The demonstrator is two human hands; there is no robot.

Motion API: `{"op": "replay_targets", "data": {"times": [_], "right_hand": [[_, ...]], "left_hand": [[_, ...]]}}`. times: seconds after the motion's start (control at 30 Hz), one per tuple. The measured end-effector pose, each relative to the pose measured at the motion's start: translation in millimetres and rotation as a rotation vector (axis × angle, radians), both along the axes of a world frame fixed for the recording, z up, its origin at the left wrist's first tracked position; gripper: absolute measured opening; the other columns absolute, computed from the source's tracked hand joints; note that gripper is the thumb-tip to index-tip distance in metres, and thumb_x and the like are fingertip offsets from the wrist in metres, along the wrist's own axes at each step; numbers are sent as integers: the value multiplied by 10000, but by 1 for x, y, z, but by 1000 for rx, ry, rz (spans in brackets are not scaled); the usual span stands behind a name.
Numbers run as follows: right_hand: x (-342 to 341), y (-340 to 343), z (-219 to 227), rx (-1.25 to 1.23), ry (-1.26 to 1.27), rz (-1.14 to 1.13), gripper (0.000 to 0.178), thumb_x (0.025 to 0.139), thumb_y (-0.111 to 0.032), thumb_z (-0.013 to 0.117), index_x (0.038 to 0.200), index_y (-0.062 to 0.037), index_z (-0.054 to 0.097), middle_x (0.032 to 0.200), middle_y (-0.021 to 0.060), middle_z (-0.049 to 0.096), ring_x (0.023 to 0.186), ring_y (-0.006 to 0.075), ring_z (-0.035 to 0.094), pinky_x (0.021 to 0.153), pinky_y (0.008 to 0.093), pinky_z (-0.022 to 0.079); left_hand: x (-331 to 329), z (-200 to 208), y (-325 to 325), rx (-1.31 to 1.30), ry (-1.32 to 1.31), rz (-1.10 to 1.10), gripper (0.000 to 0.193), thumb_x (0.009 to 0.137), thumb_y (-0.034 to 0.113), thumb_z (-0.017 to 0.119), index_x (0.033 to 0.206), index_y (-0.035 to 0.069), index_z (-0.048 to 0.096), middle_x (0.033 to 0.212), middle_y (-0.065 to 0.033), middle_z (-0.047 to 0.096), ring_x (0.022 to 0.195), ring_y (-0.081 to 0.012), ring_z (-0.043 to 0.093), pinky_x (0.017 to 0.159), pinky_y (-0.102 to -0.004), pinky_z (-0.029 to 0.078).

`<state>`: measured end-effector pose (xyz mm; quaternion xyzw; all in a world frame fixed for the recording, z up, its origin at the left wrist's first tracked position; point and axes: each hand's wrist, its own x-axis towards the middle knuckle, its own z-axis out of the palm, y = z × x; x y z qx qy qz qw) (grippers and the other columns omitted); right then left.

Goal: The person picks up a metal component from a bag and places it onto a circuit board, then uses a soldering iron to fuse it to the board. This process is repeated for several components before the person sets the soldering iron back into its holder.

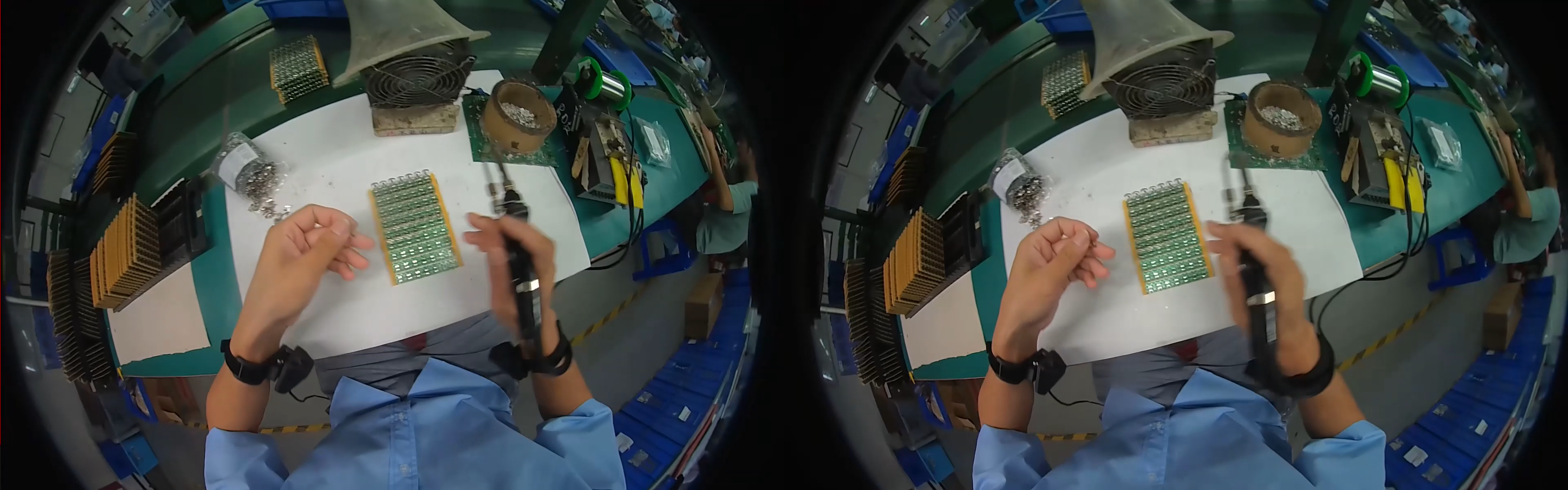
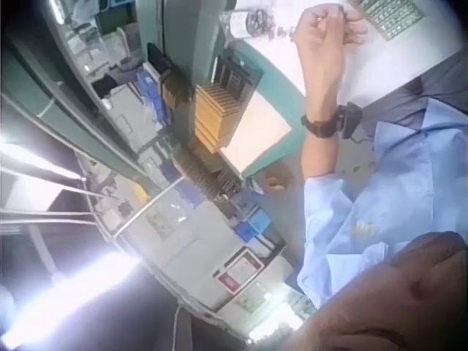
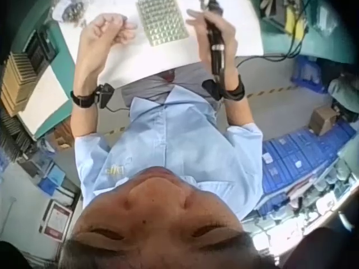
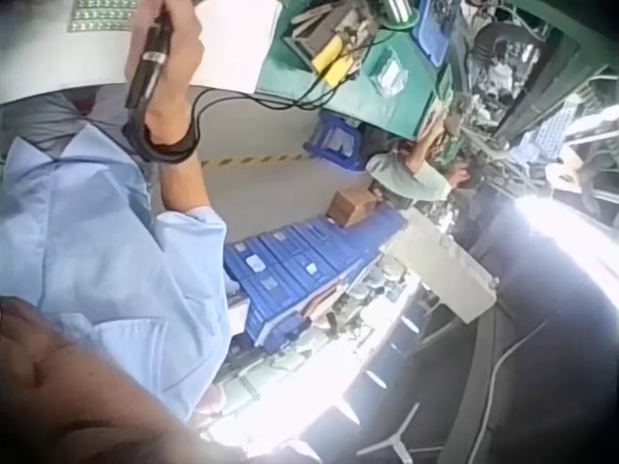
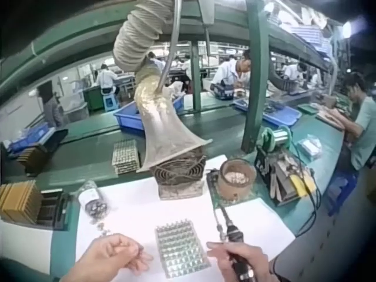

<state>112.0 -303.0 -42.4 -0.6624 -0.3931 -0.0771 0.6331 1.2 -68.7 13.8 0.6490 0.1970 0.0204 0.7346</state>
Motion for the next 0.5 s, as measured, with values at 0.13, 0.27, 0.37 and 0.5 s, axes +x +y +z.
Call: {"op": "replay_targets", "data": {"times": [0.13, 0.27, 0.37, 0.5], "right_hand": [[-27, 20, 17, -157, -108, 14, 375, 753, -1, 751, 1073, -42, 561, 998, 169, 693, 778, 220, 674, 675, 277, 520], [-31, 28, 13, -148, -217, -109, 381, 725, -11, 776, 1058, -53, 596, 902, 105, 701, 674, 210, 625, 594, 296, 483], [-29, 21, 16, -94, -169, -67, 360, 749, -21, 739, 1083, -61, 611, 803, 69, 668, 617, 212, 580, 556, 320, 443], [-25, 26, 17, -59, -212, -24, 337, 797, -42, 635, 1131, -68, 599, 751, 46, 606, 588, 216, 548, 562, 338, 425]], "left_hand": [[4, 6, -36, -265, 42, -21, 194, 976, 154, 536, 1042, -27, 562, 959, -135, 683, 798, -146, 655, 707, -250, 525], [7, 0, -64, -361, -10, 14, 187, 975, 152, 543, 1033, -24, 567, 942, -124, 678, 810, -145, 647, 740, -259, 518], [4, -23, -67, -242, -75, 28, 181, 971, 145, 550, 1022, -27, 574, 900, -105, 671, 803, -143, 638, 758, -258, 509], [3, -15, -68, 118, -121, 134, 162, 957, 134, 572, 944, -26, 588, 818, -76, 650, 727, -116, 595, 663, -234, 466]]}}
